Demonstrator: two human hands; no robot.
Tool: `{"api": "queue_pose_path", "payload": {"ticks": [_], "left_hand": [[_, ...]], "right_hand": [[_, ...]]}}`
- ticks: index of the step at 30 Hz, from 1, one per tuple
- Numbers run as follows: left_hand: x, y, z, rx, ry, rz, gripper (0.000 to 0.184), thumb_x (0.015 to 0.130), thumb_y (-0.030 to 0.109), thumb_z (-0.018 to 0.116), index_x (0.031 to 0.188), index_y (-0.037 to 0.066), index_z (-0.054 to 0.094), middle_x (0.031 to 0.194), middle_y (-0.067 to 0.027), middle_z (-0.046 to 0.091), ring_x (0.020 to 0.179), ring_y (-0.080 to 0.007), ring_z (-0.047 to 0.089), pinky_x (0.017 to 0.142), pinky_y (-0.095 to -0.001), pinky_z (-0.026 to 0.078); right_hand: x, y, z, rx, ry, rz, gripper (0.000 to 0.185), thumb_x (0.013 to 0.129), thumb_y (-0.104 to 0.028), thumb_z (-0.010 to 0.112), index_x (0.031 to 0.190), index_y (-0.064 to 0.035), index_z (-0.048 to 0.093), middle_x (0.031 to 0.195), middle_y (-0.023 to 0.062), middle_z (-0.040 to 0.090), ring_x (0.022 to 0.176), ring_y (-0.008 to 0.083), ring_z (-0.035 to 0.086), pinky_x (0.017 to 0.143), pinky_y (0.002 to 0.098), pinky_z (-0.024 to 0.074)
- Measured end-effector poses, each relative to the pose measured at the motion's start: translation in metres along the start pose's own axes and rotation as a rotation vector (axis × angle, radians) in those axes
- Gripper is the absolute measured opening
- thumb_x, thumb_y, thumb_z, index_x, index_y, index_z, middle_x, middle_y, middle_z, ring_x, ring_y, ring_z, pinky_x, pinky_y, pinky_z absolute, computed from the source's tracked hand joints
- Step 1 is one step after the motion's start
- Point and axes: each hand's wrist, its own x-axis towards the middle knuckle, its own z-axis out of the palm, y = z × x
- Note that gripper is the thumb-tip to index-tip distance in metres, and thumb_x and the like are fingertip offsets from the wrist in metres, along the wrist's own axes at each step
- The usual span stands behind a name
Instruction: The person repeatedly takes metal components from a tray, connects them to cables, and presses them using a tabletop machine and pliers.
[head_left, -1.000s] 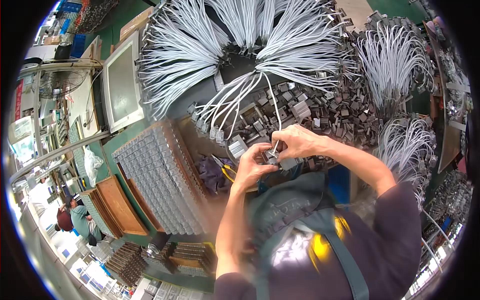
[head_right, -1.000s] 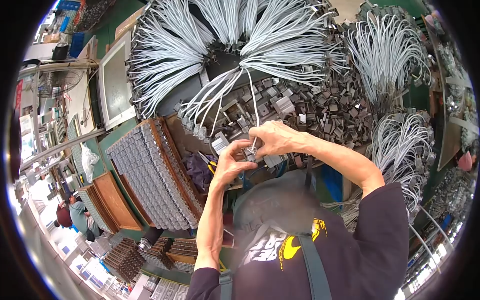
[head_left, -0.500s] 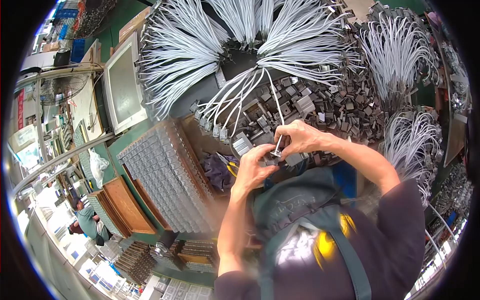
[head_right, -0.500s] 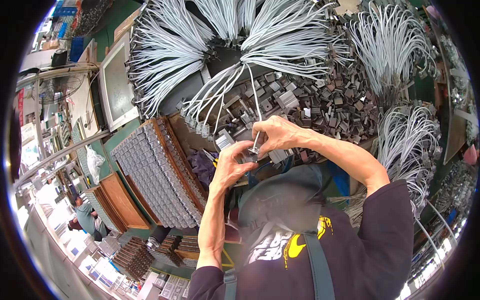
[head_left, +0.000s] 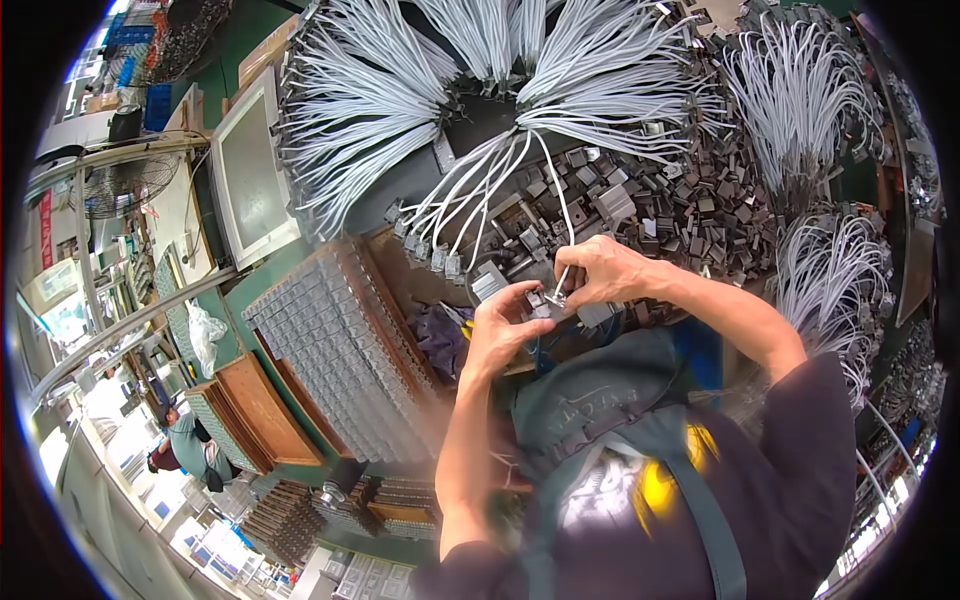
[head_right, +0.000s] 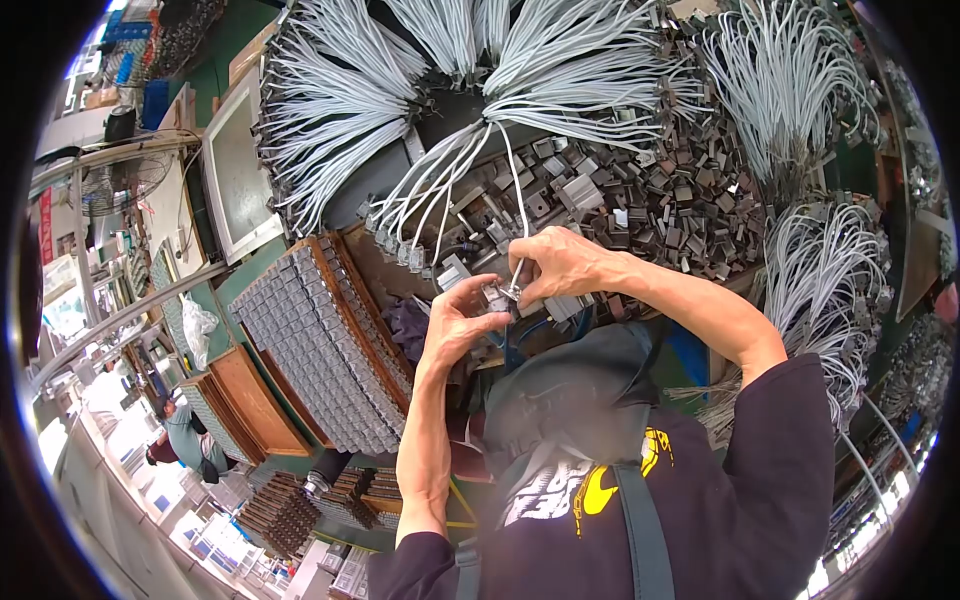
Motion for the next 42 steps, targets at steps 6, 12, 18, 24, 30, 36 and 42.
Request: {"api": "queue_pose_path", "payload": {"ticks": [6, 12, 18, 24, 30, 36, 42], "left_hand": [[-0.003, 0.003, 0.01, -0.349, 0.086, 0.036, 0.055, 0.081, 0.004, 0.085, 0.131, 0.001, 0.063, 0.12, -0.009, 0.07, 0.1, -0.0141, 0.068, 0.087, -0.029, 0.056], [-0.001, -0.01, 0.011, -0.308, 0.101, 0.099, 0.05, 0.087, 0.006, 0.08, 0.132, 0.0, 0.06, 0.121, -0.0078, 0.068, 0.099, -0.0115, 0.065, 0.086, -0.0272, 0.056], [-0.003, 0.004, 0.03, -0.343, 0.169, 0.213, 0.051, 0.09, 0.008, 0.077, 0.137, 0.002, 0.058, 0.122, -0.0081, 0.068, 0.097, -0.0109, 0.065, 0.087, -0.0266, 0.055], [0.002, -0.01, 0.02, -0.285, 0.158, 0.195, 0.076, 0.088, 0.005, 0.079, 0.154, 0.006, 0.04, 0.124, -0.0116, 0.067, 0.101, -0.0127, 0.064, 0.087, -0.0271, 0.056], [0.002, 0.002, 0.031, -0.304, 0.237, 0.255, 0.07, 0.089, 0.005, 0.079, 0.15, 0.003, 0.045, 0.124, -0.0104, 0.067, 0.099, -0.0109, 0.063, 0.084, -0.0255, 0.054], [0.006, 0.001, 0.03, -0.301, 0.253, 0.267, 0.051, 0.091, 0.005, 0.077, 0.138, 0.0, 0.058, 0.122, -0.0096, 0.068, 0.096, -0.0106, 0.064, 0.086, -0.0261, 0.053], [0.014, -0.006, 0.032, -0.361, 0.262, 0.267, 0.04, 0.095, 0.008, 0.073, 0.132, -0.001, 0.061, 0.122, -0.0101, 0.068, 0.102, -0.0113, 0.064, 0.09, -0.0269, 0.052]], "right_hand": [[-0.003, 0.004, 0.002, 0.059, -0.028, -0.001, 0.039, 0.07, -0.019, 0.086, 0.095, 0.0008, 0.063, 0.08, 0.0133, 0.073, 0.075, 0.0269, 0.073, 0.067, 0.0373, 0.0561], [-0.005, 0.001, -0.001, -0.018, -0.065, 0.004, 0.04, 0.07, -0.019, 0.085, 0.096, 0.0015, 0.063, 0.081, 0.0146, 0.074, 0.076, 0.0282, 0.073, 0.068, 0.0382, 0.0559], [-0.007, 0.001, -0.001, -0.006, -0.071, 0.052, 0.043, 0.069, -0.02, 0.085, 0.099, 0.0021, 0.064, 0.082, 0.0153, 0.073, 0.078, 0.0289, 0.073, 0.07, 0.039, 0.056], [-0.008, 0.002, -0.003, -0.016, -0.076, 0.022, 0.043, 0.07, -0.021, 0.085, 0.1, 0.0023, 0.065, 0.083, 0.0157, 0.074, 0.079, 0.0293, 0.073, 0.071, 0.0394, 0.0563], [-0.007, 0.001, -0.004, -0.074, -0.099, 0.016, 0.042, 0.071, -0.02, 0.087, 0.099, 0.0018, 0.064, 0.084, 0.0142, 0.075, 0.078, 0.026, 0.075, 0.071, 0.0365, 0.059], [-0.007, 0.002, -0.003, -0.053, -0.111, 0.028, 0.047, 0.071, -0.028, 0.089, 0.098, 0.0023, 0.064, 0.083, 0.0138, 0.075, 0.078, 0.0251, 0.074, 0.071, 0.0362, 0.0591], [-0.005, -0.002, 0.004, -0.094, -0.065, 0.047, 0.047, 0.078, -0.037, 0.084, 0.097, 0.001, 0.065, 0.083, 0.0153, 0.074, 0.078, 0.0287, 0.074, 0.07, 0.0378, 0.0581]]}}
